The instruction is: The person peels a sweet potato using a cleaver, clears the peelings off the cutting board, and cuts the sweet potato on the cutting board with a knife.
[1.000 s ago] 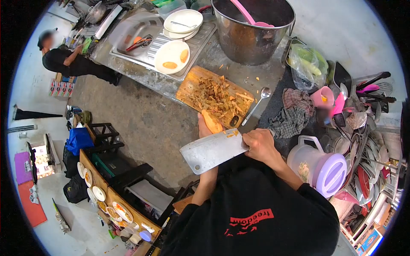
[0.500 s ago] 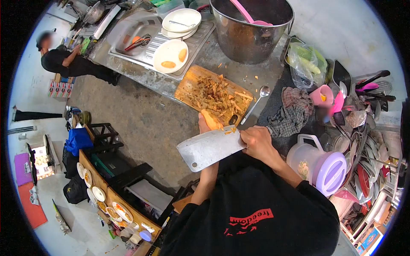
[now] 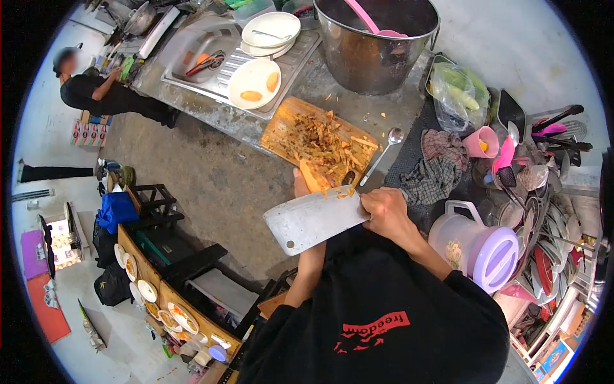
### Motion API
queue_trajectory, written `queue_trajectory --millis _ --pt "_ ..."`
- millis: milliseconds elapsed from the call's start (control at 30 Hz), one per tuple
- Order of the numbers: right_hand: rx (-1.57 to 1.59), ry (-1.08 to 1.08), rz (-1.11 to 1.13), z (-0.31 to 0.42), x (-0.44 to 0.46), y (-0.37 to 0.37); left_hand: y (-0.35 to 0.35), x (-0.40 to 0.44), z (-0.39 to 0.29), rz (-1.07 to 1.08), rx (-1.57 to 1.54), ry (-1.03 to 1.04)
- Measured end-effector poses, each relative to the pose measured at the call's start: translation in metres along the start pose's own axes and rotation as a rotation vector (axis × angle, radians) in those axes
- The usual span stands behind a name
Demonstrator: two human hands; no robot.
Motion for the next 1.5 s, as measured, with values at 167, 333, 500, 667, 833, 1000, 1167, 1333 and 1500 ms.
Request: queue_trajectory --millis 167,333,500,667,833,1000,1167,1333,1500 --pt "-0.037 0.014 -0.041 0.003 0.003 0.0 0.007 0.002 0.002 -0.024 0.097 0.037" --pt "0.01 -0.02 -0.13 0.007 0.013 -0.001 -0.009 0.015 0.018 0.123 -0.169 -0.028" --pt "-0.004 -0.03 -0.137 0.007 0.016 0.001 -0.015 0.014 0.017 0.428 -0.308 -0.052" --pt "-0.011 -0.009 -0.115 0.0 0.009 -0.006 -0.003 0.005 0.002 0.129 -0.136 -0.001" --pt "-0.065 0.022 -0.04 -0.001 0.006 -0.008 0.008 -0.001 0.005 0.144 -0.261 -0.052" --pt "-0.076 0.027 -0.084 0.007 0.014 -0.009 0.009 -0.009 0.013 0.225 0.047 0.099" --pt "-0.041 0.016 -0.078 0.007 0.014 -0.007 0.01 -0.01 0.009 0.201 -0.002 0.109" --pt "-0.087 0.076 -0.066 0.002 0.007 -0.006 0.009 -0.013 0.006 0.11 0.034 0.143" --pt "-0.076 0.052 -0.07 0.005 0.016 -0.007 0.008 -0.009 0.023 0.14 0.235 0.285"
Point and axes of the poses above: each hand's wrist, its own x-axis towards the middle knuckle, its own y-axis out of the palm, z = x × y, the point moved 1 cm from there along x, towards the middle knuckle, and after that the axes turned 12 degrees about -y, right-handed, at the moved point
